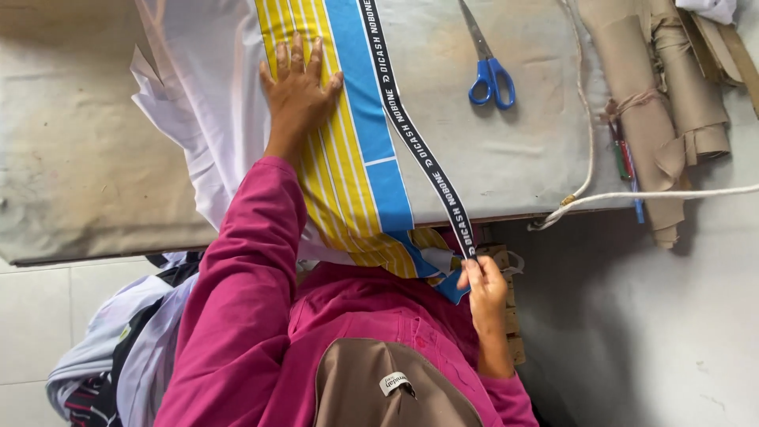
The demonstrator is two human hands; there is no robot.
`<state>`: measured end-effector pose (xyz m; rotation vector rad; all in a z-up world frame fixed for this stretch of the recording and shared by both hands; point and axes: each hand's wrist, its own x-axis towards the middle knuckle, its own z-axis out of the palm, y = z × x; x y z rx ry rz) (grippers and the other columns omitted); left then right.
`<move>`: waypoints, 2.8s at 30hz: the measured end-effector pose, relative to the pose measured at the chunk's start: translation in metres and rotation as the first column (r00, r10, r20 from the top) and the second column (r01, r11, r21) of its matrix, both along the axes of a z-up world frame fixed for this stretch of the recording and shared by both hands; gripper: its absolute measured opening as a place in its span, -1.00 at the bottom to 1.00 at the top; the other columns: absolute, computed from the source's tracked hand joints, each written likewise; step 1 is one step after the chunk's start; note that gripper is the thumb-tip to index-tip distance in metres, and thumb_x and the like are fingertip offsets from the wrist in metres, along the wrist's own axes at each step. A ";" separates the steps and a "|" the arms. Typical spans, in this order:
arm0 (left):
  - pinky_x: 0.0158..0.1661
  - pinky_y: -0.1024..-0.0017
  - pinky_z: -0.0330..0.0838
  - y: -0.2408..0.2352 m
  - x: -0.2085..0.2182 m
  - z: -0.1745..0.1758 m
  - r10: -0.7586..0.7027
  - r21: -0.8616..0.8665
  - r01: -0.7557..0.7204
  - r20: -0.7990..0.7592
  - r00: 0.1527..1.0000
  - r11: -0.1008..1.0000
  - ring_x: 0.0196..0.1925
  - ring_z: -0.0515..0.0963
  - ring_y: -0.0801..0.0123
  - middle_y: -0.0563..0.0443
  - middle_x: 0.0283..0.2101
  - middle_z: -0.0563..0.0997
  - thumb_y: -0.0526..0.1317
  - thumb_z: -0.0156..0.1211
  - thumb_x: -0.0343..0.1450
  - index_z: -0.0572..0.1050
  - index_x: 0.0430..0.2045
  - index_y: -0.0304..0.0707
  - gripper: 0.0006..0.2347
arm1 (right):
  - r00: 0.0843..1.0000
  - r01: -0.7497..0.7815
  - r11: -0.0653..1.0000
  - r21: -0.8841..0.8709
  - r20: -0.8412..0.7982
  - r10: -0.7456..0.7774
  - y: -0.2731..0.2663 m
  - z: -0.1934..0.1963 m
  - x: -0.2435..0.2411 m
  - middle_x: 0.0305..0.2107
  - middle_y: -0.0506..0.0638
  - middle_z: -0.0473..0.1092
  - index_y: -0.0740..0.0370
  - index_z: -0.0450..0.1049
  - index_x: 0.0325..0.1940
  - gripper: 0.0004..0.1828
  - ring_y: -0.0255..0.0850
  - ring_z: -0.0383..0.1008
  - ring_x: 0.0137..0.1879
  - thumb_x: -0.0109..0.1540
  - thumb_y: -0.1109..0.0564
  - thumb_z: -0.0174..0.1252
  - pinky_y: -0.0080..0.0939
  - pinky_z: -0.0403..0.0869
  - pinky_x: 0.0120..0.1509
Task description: Cutting a long strip of patterned fabric with scissors along a printed line on a padded work surface.
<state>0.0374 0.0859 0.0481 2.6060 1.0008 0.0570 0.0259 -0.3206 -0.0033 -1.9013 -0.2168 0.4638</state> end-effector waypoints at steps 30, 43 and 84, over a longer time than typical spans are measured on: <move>0.21 -0.13 -0.50 0.030 0.007 -0.024 -0.103 -0.028 0.104 0.033 0.994 0.994 0.39 -0.33 0.03 -0.08 0.37 -0.25 0.20 -0.41 0.41 -0.09 0.30 0.08 -0.44 | 0.532 -0.413 0.456 -0.788 0.197 0.823 0.229 0.022 0.079 0.37 0.12 -0.40 0.22 -0.37 0.40 -0.16 -0.01 -0.44 0.48 0.24 -0.31 -0.32 0.07 -0.37 0.45; 0.22 -0.08 -0.54 0.007 0.018 -0.037 -0.170 0.029 0.169 0.023 0.985 0.985 0.41 -0.29 0.07 -0.05 0.39 -0.22 0.13 -0.45 0.43 -0.08 0.30 0.01 -0.47 | 0.798 0.136 0.538 -0.832 0.414 0.439 0.180 0.012 0.250 -0.28 0.25 0.38 0.30 0.42 -0.19 -0.65 0.20 0.38 -0.14 0.11 -0.02 0.05 0.16 0.37 -0.11; 0.23 -0.09 -0.47 0.010 0.021 -0.045 -0.122 0.110 0.111 0.101 0.987 0.988 0.40 -0.20 0.10 -0.10 0.37 -0.13 0.07 -0.36 0.45 -0.01 0.29 -0.06 -0.50 | 0.698 -0.271 0.962 0.032 -0.682 0.220 0.170 0.075 0.070 -0.68 0.03 0.30 0.34 0.37 -0.37 -0.66 -0.27 0.28 -0.69 0.14 -0.04 0.12 -0.51 0.09 -0.84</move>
